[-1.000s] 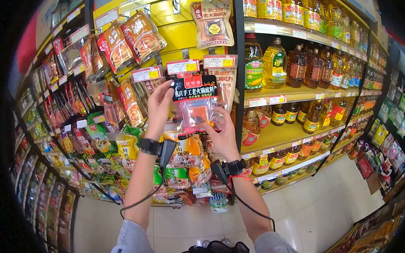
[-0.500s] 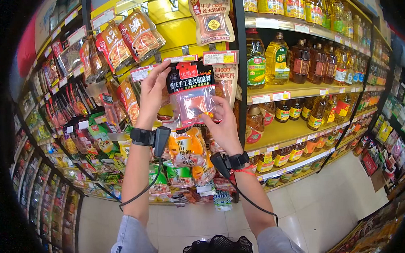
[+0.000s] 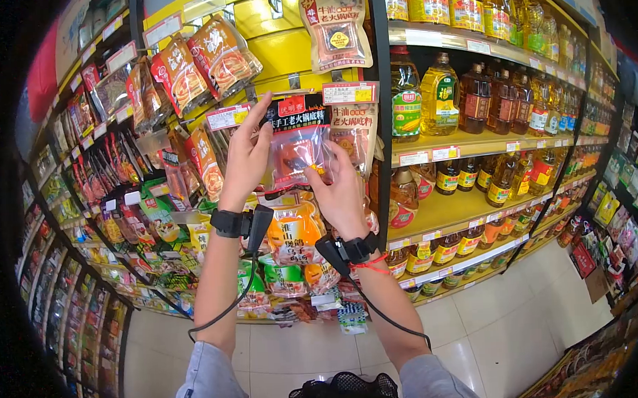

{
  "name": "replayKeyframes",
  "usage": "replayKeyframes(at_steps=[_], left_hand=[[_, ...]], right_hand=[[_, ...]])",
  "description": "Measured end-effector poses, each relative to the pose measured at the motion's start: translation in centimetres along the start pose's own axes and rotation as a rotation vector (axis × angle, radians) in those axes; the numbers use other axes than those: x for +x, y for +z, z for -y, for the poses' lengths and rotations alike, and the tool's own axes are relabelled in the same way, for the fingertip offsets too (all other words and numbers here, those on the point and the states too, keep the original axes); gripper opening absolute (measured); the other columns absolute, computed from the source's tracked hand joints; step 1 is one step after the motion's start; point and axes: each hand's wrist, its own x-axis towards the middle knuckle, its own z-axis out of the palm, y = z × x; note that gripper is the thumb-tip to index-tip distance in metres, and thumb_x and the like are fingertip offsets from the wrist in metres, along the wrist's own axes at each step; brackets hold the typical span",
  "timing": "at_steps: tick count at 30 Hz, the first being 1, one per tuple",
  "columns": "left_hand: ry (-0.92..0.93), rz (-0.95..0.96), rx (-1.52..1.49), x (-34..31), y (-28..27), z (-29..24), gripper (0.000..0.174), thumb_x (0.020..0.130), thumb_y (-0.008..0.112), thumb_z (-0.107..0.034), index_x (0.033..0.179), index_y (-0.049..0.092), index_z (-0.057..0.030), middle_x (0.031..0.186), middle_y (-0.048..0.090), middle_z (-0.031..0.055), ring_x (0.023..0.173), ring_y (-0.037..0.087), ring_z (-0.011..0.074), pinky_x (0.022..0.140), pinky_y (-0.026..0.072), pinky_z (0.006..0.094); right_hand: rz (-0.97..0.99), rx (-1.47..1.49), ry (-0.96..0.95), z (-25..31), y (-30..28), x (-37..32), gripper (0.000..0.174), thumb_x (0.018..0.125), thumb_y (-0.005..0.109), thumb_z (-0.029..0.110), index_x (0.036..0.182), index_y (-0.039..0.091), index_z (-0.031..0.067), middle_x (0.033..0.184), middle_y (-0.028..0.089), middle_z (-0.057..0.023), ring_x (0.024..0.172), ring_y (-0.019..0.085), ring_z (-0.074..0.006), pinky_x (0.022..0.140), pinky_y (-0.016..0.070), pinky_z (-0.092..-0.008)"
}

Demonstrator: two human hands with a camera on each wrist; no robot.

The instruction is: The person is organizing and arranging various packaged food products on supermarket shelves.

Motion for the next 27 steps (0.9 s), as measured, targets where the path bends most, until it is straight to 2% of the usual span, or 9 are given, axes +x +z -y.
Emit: replayKeyframes(at_steps=[2,9,12,14,18,21,22,24,27], left_hand=[[0.036,-0.054,0.005,-0.1,0.1,-0.1,0.045,0.091,0.049,-0.007,0.136,0.046,-0.0032,0.131,0.053,0.0216,0.124,0.050,0.0330,0.104,0.0355,0.0369],[0.029,-0.071,-0.019,-0.4,0.2,-0.1,0.048,0.090,0.048,-0.005,0.138,0.043,-0.0033,0.133,0.052,0.0206,0.123,0.050,0.0327,0.104,0.0362,0.0363],[-0.009,-0.049,-0.063,-0.7,0.3,-0.1,0.050,0.088,0.047,-0.003,0.138,0.043,-0.0036,0.133,0.051,0.0205,0.121,0.052,0.0316,0.101,0.0388,0.0351],[0.035,-0.054,-0.049,-0.8,0.6,0.0,0.052,0.086,0.046,-0.001,0.138,0.043,-0.0045,0.134,0.051,0.0205,0.119,0.054,0.0302,0.097,0.0412,0.0342],[-0.030,-0.050,-0.066,-1.0,0.4,-0.3,0.052,0.086,0.047,-0.001,0.138,0.043,-0.0042,0.128,0.056,0.0202,0.112,0.058,0.0293,0.094,0.0434,0.0344],[-0.009,-0.078,-0.037,-1.8,0.5,-0.1,0.053,0.086,0.049,-0.001,0.138,0.043,-0.0044,0.124,0.058,0.0209,0.107,0.060,0.0271,0.092,0.0447,0.0342],[-0.009,-0.080,-0.036,-2.2,0.4,-0.2,0.053,0.086,0.049,-0.001,0.138,0.043,-0.0044,0.124,0.058,0.0209,0.107,0.060,0.0271,0.092,0.0447,0.0342],[-0.160,0.036,-0.188,-3.1,0.4,-0.7,0.054,0.089,0.045,0.000,0.141,0.036,-0.0003,0.141,0.045,0.0186,0.132,0.041,0.0238,0.107,0.0314,0.0317],[-0.156,0.046,-0.198,-4.2,1.6,-0.3,0.054,0.089,0.048,0.001,0.141,0.036,0.0002,0.139,0.047,0.0184,0.130,0.042,0.0229,0.106,0.0329,0.0321]], right_hand=[[0.000,-0.051,-0.003,1.0,-0.1,-0.1,0.054,0.083,0.067,0.007,0.130,0.042,-0.0047,0.111,0.064,-0.0225,0.102,0.064,-0.0235,0.084,0.0505,-0.0317],[-0.023,-0.178,-0.012,2.0,0.4,0.1,0.056,0.081,0.068,0.009,0.130,0.044,-0.0068,0.109,0.064,-0.0251,0.103,0.065,-0.0273,0.083,0.0514,-0.0333],[-0.052,-0.174,-0.035,2.2,0.3,-0.1,0.057,0.082,0.068,0.010,0.130,0.043,-0.0088,0.107,0.065,-0.0256,0.102,0.065,-0.0271,0.083,0.0513,-0.0335],[-0.064,-0.190,-0.021,2.0,0.0,-0.3,0.058,0.081,0.068,0.010,0.130,0.043,-0.0095,0.106,0.065,-0.0258,0.102,0.065,-0.0269,0.083,0.0513,-0.0334],[-0.051,-0.198,0.001,2.3,0.4,-0.2,0.057,0.081,0.068,0.008,0.129,0.044,-0.0106,0.106,0.065,-0.0259,0.101,0.066,-0.0263,0.083,0.0511,-0.0331],[-0.076,-0.157,-0.036,-0.2,0.9,-0.2,0.054,0.081,0.068,0.008,0.128,0.047,-0.0079,0.104,0.066,-0.0235,0.098,0.066,-0.0259,0.081,0.0512,-0.0336],[-0.074,-0.157,-0.037,-1.0,1.0,-0.3,0.054,0.081,0.068,0.008,0.128,0.047,-0.0079,0.104,0.066,-0.0235,0.098,0.066,-0.0259,0.081,0.0512,-0.0336],[-0.074,-0.143,-0.021,-2.0,1.1,-0.6,0.052,0.081,0.068,0.003,0.128,0.046,-0.0059,0.105,0.067,-0.0160,0.096,0.064,-0.0182,0.082,0.0501,-0.0286],[-0.083,-0.041,-0.016,-2.7,0.9,-0.9,0.051,0.082,0.067,0.002,0.127,0.045,-0.0047,0.110,0.064,-0.0169,0.100,0.062,-0.0169,0.084,0.0491,-0.0280]])
